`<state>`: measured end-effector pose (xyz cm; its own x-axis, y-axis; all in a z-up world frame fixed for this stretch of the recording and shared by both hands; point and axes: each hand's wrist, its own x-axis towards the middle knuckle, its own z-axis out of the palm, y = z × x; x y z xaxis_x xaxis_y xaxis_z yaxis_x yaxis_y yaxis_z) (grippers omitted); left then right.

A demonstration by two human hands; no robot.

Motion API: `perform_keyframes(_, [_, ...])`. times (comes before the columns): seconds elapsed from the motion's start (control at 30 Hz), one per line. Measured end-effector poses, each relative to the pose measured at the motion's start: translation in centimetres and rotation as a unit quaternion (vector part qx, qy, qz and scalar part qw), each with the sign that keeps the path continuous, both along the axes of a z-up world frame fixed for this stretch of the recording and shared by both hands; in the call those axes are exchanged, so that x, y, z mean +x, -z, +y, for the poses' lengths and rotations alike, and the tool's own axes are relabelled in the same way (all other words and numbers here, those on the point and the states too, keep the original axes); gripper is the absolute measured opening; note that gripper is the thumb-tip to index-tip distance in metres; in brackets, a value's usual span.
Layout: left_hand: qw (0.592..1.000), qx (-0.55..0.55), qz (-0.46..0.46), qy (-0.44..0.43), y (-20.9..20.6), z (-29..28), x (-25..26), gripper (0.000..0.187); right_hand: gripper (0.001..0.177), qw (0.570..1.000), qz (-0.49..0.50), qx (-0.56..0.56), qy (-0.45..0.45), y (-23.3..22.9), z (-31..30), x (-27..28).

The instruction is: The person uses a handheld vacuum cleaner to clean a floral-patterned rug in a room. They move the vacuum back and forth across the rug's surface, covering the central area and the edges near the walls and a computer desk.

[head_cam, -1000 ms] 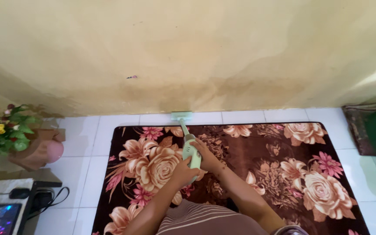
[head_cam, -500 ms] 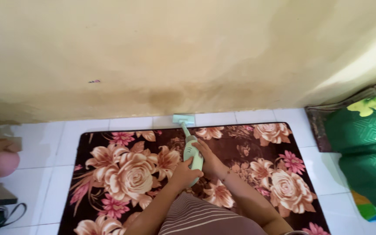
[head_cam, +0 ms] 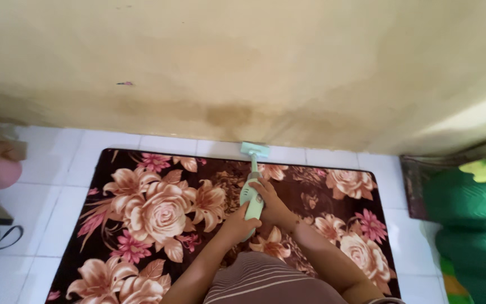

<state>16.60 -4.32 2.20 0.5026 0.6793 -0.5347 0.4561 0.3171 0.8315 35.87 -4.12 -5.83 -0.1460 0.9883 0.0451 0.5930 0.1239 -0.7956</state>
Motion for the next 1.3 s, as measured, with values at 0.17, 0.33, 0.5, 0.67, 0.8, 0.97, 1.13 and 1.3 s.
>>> perform_keyframes(0.17, [0.991, 0.134, -0.003, 0.001, -2.3, -0.3, -3.2, 0.089, 0.083, 0.998, -0.006, 0.056, -0.023, 0.5, 1.7, -2.8])
perform_keyframes(0.33, [0.986, 0.155, 0.061, -0.011, -5.0, -0.1, -7.1, 0.082, 0.082, 0.994, 0.004, 0.093, -0.050, 0.5, 3.1, -7.3])
perform_keyframes(0.5, [0.982, 0.169, 0.081, -0.038, -5.0, 0.4, -11.1, 0.077, 0.079, 0.991, 0.013, 0.119, -0.063, 0.9, 4.7, -12.2])
perform_keyframes(0.67, [0.985, 0.143, 0.080, -0.049, -7.1, 0.6, -15.3, 0.067, 0.080, 0.994, -0.004, 0.086, -0.069, 1.8, 5.9, -16.9])
perform_keyframes(0.8, [0.979, 0.151, 0.134, -0.041, -6.2, 1.3, -17.5, 0.072, 0.083, 0.993, 0.052, 0.086, -0.063, 2.7, 6.2, -19.6])
perform_keyframes(0.97, [0.978, 0.170, 0.118, -0.030, -2.3, 2.2, -19.5, 0.085, 0.082, 0.995, 0.037, 0.086, -0.041, 4.1, 6.3, -21.2])
perform_keyframes(1.13, [0.981, 0.149, 0.120, -0.020, -1.3, 2.9, -20.0, 0.091, 0.082, 0.994, 0.063, 0.090, -0.027, 5.3, 6.6, -21.5])
perform_keyframes(1.3, [0.981, 0.129, 0.143, 0.014, -1.8, 4.1, -19.2, 0.099, 0.081, 0.993, 0.059, 0.101, -0.026, 4.9, 7.0, -20.7])
